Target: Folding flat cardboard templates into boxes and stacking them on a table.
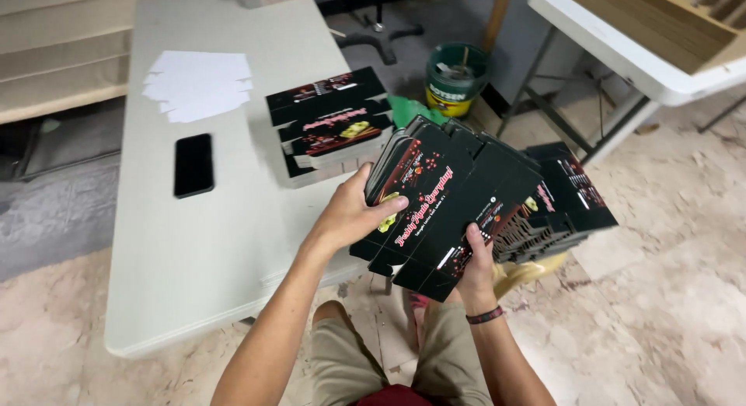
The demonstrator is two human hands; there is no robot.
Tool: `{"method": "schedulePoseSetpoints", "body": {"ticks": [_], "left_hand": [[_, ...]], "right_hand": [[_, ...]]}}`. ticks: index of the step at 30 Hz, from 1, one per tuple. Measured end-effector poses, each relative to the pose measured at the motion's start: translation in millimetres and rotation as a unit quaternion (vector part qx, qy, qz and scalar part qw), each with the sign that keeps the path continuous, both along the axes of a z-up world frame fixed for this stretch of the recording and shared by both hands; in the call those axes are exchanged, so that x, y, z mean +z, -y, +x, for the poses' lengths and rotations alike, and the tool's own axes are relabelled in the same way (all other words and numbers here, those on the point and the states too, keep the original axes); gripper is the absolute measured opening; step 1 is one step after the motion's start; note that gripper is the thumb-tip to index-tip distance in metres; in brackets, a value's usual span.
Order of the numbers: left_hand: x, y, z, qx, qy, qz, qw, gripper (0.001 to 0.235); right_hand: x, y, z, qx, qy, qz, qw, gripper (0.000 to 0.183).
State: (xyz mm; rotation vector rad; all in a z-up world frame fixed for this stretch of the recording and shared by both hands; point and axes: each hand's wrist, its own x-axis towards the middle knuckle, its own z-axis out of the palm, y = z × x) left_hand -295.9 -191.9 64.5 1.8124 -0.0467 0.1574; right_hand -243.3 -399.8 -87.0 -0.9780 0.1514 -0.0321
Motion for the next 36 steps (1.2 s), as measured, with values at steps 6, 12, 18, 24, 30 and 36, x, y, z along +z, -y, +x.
{"method": "schedulePoseSetpoints", "body": {"ticks": [6, 12, 18, 24, 30, 36], "left_hand": [[23.4, -2.4, -21.9, 0.037, 0.012, 0.122, 0.992, 0.079], [87.1, -55.6, -11.0, 0.036, -0.044, 0.374, 0.926, 0.044], [40.7, -74.1, 5.1, -0.003, -0.080, 0.457, 0.886, 0.043], [57.5, -77.8, -33.9, 0.095, -0.078, 0.390, 0.913, 0.091], [-82.0, -106.8, -35.3, 0.233, 0.101, 0.103, 0.962, 0.100], [-82.2, -83.0, -56.2, 0.311, 0.038, 0.101, 0.944, 0.084]], "right_hand": [[-10.9, -50.0, 3.4, 0.035, -0.067, 0.063, 0.995, 0.051], [66.4, -2.2, 16.5, 0.517, 0.030, -0.369, 0.772, 0.051], [110.0, -17.6, 27.2, 0.134, 0.469, -0.358, 0.796, 0.069], [74.3, -66.3, 71.6, 0.257, 0.407, -0.298, 0.824, 0.074], [41.7, -89.8, 82.8, 0.194, 0.416, -0.272, 0.846, 0.075], [36.5, -87.3, 63.0, 0.109, 0.405, -0.360, 0.834, 0.071]]}}
